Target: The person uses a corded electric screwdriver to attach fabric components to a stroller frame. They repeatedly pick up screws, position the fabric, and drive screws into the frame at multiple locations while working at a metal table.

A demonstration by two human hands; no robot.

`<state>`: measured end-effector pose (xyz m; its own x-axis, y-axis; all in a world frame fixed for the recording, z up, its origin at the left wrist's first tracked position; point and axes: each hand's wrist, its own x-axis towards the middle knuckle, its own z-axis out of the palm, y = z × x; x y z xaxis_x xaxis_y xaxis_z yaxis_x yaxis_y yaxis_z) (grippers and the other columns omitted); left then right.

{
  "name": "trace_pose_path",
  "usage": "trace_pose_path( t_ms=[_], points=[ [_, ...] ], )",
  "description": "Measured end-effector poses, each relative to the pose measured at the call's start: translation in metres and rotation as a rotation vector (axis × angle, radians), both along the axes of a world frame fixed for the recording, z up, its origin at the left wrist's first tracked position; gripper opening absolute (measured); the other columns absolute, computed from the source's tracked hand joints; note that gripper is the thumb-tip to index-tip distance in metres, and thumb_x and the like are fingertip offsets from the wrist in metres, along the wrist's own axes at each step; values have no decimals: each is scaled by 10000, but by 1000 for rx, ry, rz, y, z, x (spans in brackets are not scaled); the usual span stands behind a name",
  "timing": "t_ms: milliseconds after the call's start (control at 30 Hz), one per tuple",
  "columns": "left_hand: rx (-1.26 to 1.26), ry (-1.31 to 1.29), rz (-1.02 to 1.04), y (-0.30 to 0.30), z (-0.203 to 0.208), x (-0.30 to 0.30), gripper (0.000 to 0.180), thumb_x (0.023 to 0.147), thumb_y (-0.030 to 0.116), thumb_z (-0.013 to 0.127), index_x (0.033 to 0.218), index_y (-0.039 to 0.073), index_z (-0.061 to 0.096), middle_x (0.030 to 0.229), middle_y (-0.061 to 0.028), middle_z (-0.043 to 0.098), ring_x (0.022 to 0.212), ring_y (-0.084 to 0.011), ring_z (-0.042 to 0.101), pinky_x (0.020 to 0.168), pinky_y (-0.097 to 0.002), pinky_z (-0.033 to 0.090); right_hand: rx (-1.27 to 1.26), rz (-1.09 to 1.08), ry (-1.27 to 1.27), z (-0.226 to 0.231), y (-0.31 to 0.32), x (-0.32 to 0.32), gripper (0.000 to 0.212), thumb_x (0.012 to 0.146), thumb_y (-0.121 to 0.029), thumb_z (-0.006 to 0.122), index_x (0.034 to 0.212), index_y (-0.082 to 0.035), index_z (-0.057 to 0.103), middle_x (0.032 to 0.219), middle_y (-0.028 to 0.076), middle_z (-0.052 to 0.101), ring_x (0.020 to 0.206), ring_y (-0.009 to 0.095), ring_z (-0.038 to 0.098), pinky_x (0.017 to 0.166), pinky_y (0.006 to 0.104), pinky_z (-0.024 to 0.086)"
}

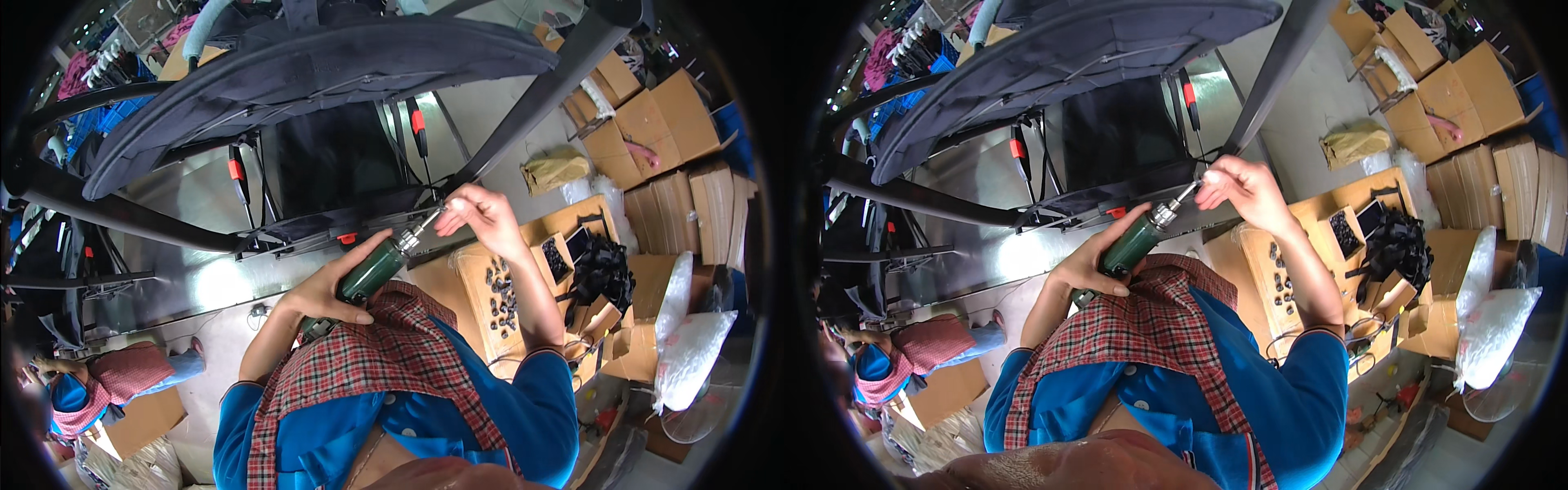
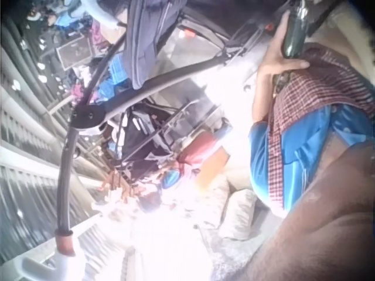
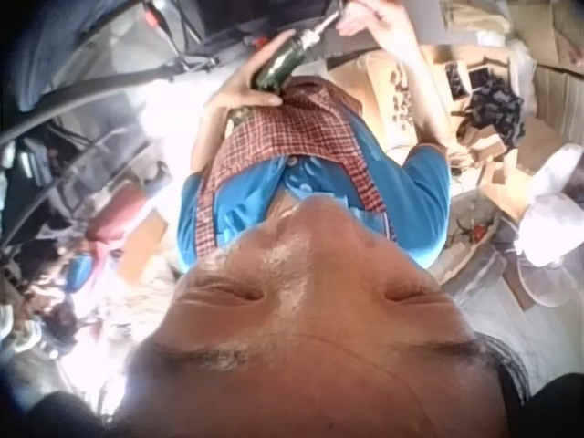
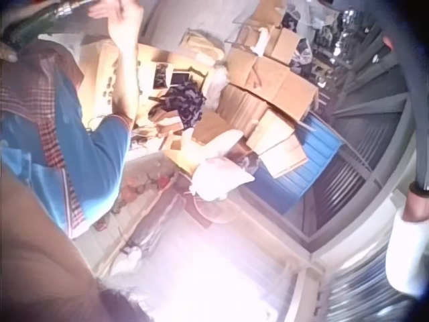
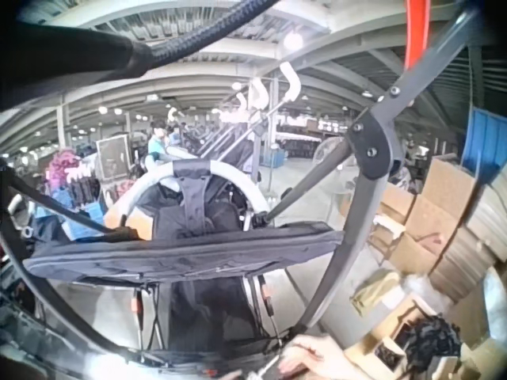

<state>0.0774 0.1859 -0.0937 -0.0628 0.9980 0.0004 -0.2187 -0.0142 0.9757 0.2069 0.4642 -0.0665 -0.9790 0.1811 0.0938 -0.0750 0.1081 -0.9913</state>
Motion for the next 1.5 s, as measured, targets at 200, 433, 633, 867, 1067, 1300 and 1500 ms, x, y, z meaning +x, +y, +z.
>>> trace_pose_path(
  t_ms=[200,433,633,867,1067,1300,1500],
  points=[
    [134,-175,161,5,3,-6,1217,647,69,828,1608,150,87,986,-58,602,811,-135,586,725,-278,496,97,-364,519,0,68,-60,214,1035,-170,533,952,-7,645,771,65,678,643,111,599,613,261,499],
    [129,-250,298,5,12,2,1194,674,57,817,1605,141,75,952,-93,593,769,-126,582,614,-254,505,943,-334,470,-18,89,-174,179,869,-15,679,1047,-20,700,974,123,715,891,219,693,761,310,540],
    [125,-273,395,4,5,11,1189,683,45,801,1607,174,64,905,-113,576,676,-122,580,574,-250,505,851,-381,631,-18,90,-184,145,814,-3,708,943,-52,753,877,114,733,837,299,706,768,351,545],
    [141,-322,434,16,5,10,1199,680,99,810,1605,192,54,880,-115,569,620,-148,590,530,-252,503,1145,-268,666,-42,110,-208,350,752,-18,652,1101,-37,667,1088,202,656,1019,427,606,919,482,486],
    [165,-322,481,12,13,15,1185,694,102,809,1606,186,58,898,-115,572,645,-148,578,530,-257,494,1103,-67,674,-12,113,-193,308,704,61,637,989,-47,681,939,163,689,879,386,650,789,437,537],
    [119,-213,458,14,13,3,1122,754,96,800,1606,196,77,881,-94,581,625,-127,578,532,-250,493,1080,-106,552,-32,129,-194,266,836,-177,778,955,11,634,836,186,690,788,393,668,678,438,546],
    [10,-28,486,53,31,-6,1068,803,59,787,1604,196,94,848,-57,582,636,-108,569,529,-262,486,991,-154,777,-50,101,-207,241,884,-172,725,1006,14,629,834,190,687,731,391,667,657,444,544]
  ],
)
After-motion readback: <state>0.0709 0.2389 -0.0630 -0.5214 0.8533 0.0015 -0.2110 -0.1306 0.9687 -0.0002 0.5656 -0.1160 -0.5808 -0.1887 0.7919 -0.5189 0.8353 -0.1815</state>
